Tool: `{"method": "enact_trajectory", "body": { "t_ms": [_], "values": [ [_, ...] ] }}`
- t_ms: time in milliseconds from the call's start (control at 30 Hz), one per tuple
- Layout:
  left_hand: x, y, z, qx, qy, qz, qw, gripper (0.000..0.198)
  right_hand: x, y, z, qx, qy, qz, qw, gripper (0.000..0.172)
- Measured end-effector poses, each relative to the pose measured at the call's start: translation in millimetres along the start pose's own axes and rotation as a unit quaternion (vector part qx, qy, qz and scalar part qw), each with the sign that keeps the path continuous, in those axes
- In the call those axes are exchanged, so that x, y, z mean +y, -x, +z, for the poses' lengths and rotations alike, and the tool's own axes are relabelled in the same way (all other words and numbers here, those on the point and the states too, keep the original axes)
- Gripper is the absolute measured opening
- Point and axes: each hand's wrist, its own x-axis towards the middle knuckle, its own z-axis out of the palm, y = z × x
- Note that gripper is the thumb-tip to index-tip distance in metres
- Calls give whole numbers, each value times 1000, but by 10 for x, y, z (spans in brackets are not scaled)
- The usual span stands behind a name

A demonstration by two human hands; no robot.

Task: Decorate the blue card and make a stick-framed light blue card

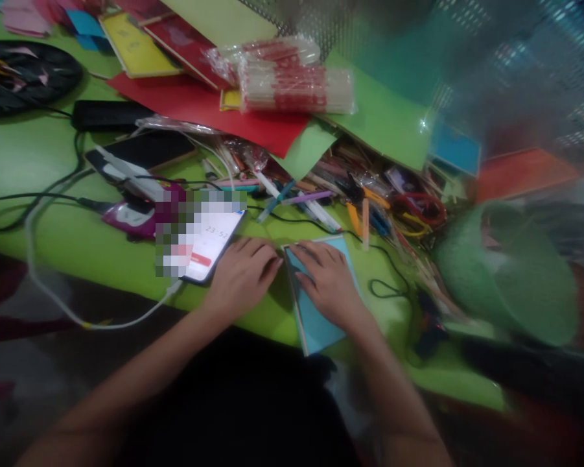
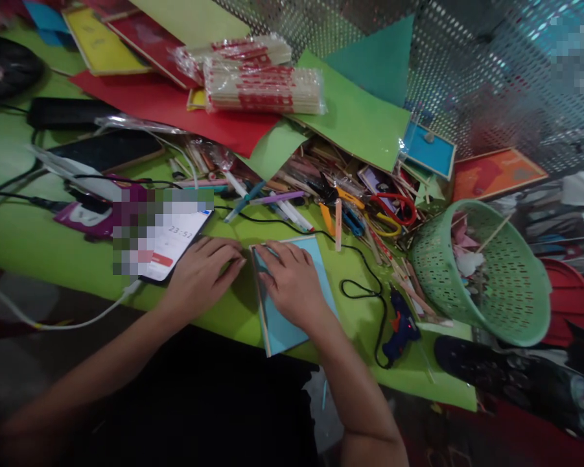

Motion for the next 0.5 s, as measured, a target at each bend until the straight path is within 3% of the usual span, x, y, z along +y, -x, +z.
{"method": "enact_trajectory", "body": {
  "t_ms": [233,500],
  "values": [
    [-29,30,29,18,-9,29,999,24,-65,-59,65,-25,25,5,999,50],
    [-18,26,0,14,-12,27,999,20,-88,-65,108,-1,34,5,999,47]
  ]
}}
